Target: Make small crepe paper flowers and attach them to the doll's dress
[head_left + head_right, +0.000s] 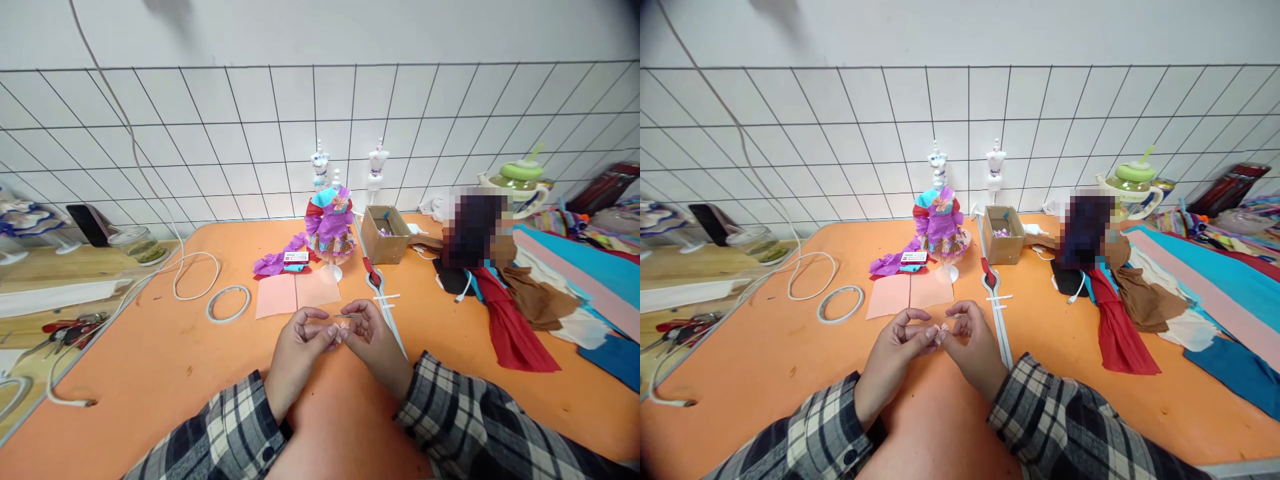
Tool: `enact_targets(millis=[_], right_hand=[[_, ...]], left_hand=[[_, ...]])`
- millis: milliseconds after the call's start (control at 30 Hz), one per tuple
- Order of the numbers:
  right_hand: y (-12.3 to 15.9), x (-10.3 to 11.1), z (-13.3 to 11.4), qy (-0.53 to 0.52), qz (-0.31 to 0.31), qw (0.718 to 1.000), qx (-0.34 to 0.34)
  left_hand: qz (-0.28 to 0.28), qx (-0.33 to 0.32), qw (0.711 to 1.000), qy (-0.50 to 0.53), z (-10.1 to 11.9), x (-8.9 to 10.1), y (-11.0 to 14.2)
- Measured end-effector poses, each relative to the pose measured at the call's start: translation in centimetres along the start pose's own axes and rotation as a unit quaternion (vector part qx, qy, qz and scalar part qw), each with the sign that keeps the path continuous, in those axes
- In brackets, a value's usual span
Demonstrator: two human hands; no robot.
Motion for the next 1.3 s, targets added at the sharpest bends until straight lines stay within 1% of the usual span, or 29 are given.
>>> enact_targets(millis=[167,333,467,667,767,867,900,967,1033,1067,1133,1167,1233,1300], right_hand=[[-0.1,0.0,0.3,-0.033,-0.009,0.999,-0.010],[-0.3,-0.5,0.4,-0.145,-0.054,0.988,-0.010],[-0.3,-0.7,0.4,-0.189,-0.081,0.979,-0.013],[-0.3,-0.5,0.6,-0.200,-0.089,0.975,-0.020],[-0.4,-0.3,0.7,-0.194,-0.070,0.978,-0.015],[-0.4,-0.1,0.8,-0.161,-0.049,0.986,-0.006],[-0.4,-0.1,0.9,-0.149,-0.055,0.987,-0.001],[-0.4,-0.1,0.8,-0.133,-0.090,0.987,0.012],[-0.5,0.2,0.5,-0.116,-0.124,0.985,0.038],[-0.6,0.6,0.1,-0.094,-0.130,0.985,0.060],[-0.7,1.4,-1.1,-0.004,-0.130,0.982,0.139],[-0.6,1.7,-1.9,0.059,-0.129,0.971,0.193],[-0.4,2.0,-3.4,0.176,-0.126,0.931,0.293],[-0.1,2.0,-4.3,0.243,-0.113,0.896,0.354]], left_hand=[[-0.019,-0.005,1.000,0.013,0.2,-0.3,0.1],[-0.043,0.006,0.996,0.079,0.3,-0.4,0.2],[-0.056,0.019,0.992,0.114,0.3,-0.6,0.3],[-0.056,0.019,0.990,0.126,0.3,-0.6,0.4],[-0.065,0.021,0.989,0.129,0.4,-0.6,0.4],[-0.067,0.038,0.987,0.143,0.3,-0.6,0.4],[-0.064,0.049,0.985,0.152,0.2,-0.6,0.4],[-0.057,0.077,0.980,0.173,0.0,-0.4,0.4],[-0.056,0.107,0.974,0.190,-0.3,-0.2,0.4],[-0.056,0.120,0.972,0.196,-0.3,-0.1,0.5],[-0.053,0.135,0.969,0.200,-0.3,0.1,0.5],[-0.052,0.136,0.969,0.197,-0.3,0.2,0.5],[-0.052,0.130,0.973,0.184,-0.2,0.3,0.5],[-0.061,0.122,0.976,0.170,-0.1,0.2,0.6]])
Point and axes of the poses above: each hand's wrist, its own y-axis away from the middle knuckle, its own x-axis out of the back of the hand, z = x × y, the point moved 5 cm from there along -y, towards the middle knuckle, and after that the axes turned 6 degrees about -y, right-handed, at the moved point
